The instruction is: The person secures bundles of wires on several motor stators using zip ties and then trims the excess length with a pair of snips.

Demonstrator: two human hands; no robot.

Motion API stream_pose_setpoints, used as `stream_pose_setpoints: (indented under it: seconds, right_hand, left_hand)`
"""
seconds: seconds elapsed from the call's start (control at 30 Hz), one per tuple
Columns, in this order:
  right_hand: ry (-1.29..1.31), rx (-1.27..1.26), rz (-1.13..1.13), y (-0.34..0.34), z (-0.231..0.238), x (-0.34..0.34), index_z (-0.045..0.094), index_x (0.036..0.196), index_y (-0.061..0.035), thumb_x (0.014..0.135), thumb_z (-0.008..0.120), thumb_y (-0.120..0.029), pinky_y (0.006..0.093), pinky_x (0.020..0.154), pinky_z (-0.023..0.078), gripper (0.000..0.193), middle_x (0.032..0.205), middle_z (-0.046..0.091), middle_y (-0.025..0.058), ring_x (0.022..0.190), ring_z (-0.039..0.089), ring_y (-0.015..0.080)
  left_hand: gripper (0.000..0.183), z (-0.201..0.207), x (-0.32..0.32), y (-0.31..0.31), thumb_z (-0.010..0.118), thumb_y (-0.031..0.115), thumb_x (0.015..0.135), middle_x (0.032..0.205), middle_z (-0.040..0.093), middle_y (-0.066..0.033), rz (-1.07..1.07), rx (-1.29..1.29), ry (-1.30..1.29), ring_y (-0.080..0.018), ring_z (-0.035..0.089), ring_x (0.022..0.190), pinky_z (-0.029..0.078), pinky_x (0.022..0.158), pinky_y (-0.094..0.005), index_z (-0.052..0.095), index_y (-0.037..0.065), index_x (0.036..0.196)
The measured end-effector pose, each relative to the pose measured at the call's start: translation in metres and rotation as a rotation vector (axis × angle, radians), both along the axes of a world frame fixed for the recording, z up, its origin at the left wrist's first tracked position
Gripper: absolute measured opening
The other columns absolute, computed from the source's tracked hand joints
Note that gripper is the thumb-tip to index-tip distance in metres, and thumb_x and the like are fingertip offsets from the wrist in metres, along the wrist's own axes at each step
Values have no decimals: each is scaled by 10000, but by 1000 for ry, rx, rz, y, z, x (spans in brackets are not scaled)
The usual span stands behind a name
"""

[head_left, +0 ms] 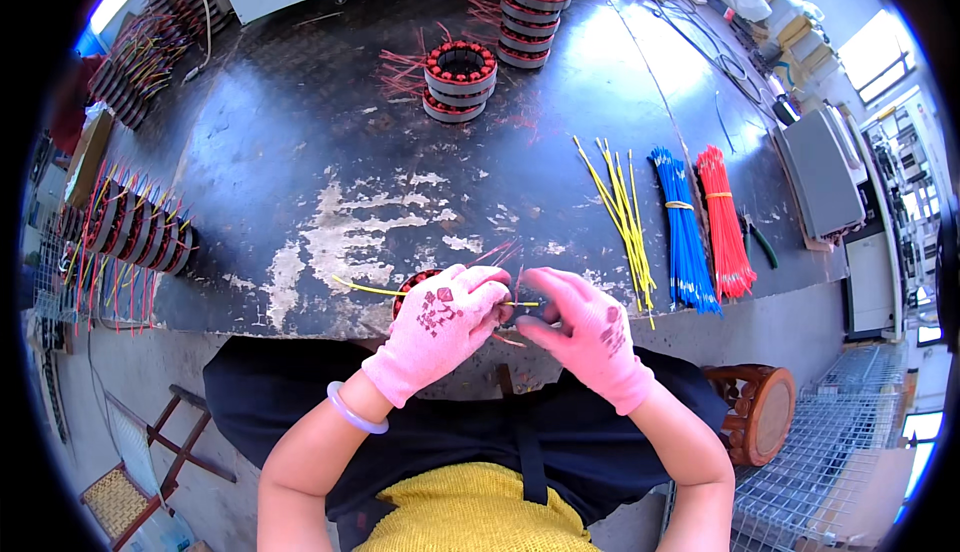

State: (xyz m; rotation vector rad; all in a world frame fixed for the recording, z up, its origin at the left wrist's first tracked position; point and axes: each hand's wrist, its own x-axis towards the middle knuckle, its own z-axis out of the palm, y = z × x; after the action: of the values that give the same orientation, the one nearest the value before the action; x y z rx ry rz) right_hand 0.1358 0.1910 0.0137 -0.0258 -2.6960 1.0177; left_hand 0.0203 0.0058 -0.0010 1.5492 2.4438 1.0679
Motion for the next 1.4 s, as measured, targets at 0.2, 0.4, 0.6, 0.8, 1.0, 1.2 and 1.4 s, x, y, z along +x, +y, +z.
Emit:
stream_pose_setpoints:
  seconds: [0.2,0.4,0.6,0.8,1.0,1.2,1.4]
  right_hand:
    - [-113,189,87,5,-24,-12,660,1159,-65,933,685,-234,336,720,548,283,1111,709,89,838,685,168]
    - [-788,-899,36,9,6,-18,668,971,-28,1017,550,-235,296,683,505,243,818,670,76,748,618,103]
    - [100,155,119,2,-3,-11,665,1107,-43,894,735,-122,358,686,557,238,864,699,104,781,705,256]
    - [-645,-1061,-84,12,-12,-30,691,943,-52,951,714,-282,309,636,500,232,724,673,56,694,661,150]
    - [290,224,8,1,-15,4,685,1124,-69,851,820,-171,363,780,544,322,1119,722,77,903,696,238]
    - [-427,-240,-26,-6,5,-11,697,1109,-48,894,717,-113,341,732,555,226,1048,727,61,885,710,232]
    - [-558,-770,-24,3,3,-8,669,1074,-56,1000,641,-224,292,639,491,186,856,682,53,712,646,164]
  left_hand:
    - [163,-5,-1,1,720,104,863,1287,690,-43,-5,9,-29,-289,672,973,557,851,-410,687,90,1022]
    - [163,-5,-3,-3,711,100,861,1320,669,-72,-30,19,-35,-294,668,991,559,856,-416,672,83,1019]
    - [166,-5,-2,-2,713,114,859,1316,664,-78,-15,4,-52,-297,662,1009,559,858,-421,652,81,1010]
    - [206,-5,-4,-1,732,100,836,1310,666,-85,-61,32,-32,-310,663,995,559,843,-421,648,93,1024]
    - [168,-3,-3,-2,727,98,844,1282,682,-74,-33,42,-61,-296,669,963,563,824,-412,651,100,995]
    - [141,-3,-4,-2,712,75,844,1283,695,-67,-22,57,-83,-291,675,947,560,820,-405,677,88,980]
    - [139,-7,-3,-4,706,125,879,1271,689,-59,-22,50,-72,-287,671,959,563,824,-411,664,107,1011]
